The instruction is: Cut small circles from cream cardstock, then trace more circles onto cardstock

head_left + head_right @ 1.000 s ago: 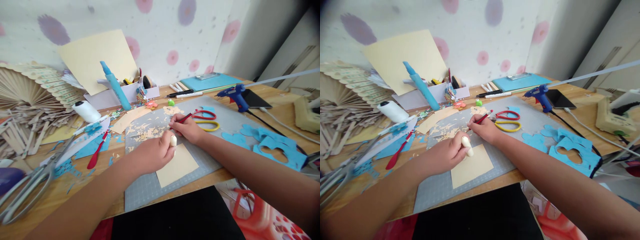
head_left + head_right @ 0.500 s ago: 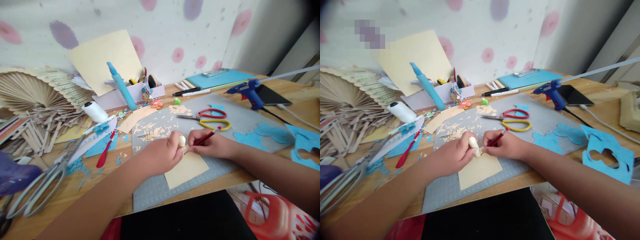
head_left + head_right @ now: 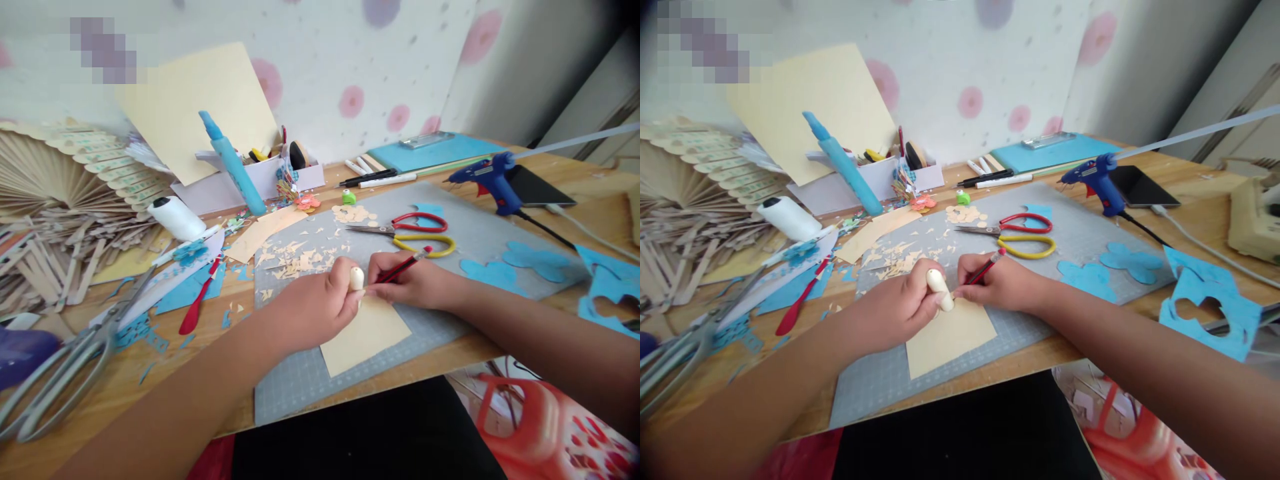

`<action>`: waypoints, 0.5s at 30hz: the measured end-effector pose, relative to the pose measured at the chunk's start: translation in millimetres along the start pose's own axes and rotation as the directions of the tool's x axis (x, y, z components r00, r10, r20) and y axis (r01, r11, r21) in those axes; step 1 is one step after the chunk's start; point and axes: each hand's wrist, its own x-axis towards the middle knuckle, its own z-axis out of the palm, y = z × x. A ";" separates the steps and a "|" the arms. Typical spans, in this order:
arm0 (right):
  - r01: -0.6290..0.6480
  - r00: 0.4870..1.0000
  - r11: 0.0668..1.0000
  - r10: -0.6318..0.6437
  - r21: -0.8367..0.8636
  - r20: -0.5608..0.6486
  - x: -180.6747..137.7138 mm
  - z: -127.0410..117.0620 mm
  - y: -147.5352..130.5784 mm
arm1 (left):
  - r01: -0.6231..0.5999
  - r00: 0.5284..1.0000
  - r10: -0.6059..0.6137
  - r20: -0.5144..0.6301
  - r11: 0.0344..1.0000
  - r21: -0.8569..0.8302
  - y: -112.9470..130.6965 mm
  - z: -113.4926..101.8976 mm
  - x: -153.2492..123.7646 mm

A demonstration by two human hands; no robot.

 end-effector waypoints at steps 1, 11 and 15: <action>-0.010 1.000 1.000 0.010 0.012 0.007 0.4 0.0 0.7 | 0.002 1.000 -0.002 0.000 1.000 -0.001 -0.1 0.0 0.0; -0.174 0.972 0.979 0.153 0.107 0.177 25.8 -6.0 -1.9 | 0.001 0.999 0.000 0.050 0.999 -0.033 0.2 -3.3 1.0; -0.211 0.942 0.970 0.170 0.117 0.291 41.7 -7.9 -7.2 | 0.008 0.998 -0.008 0.056 1.000 0.005 0.5 -4.2 0.9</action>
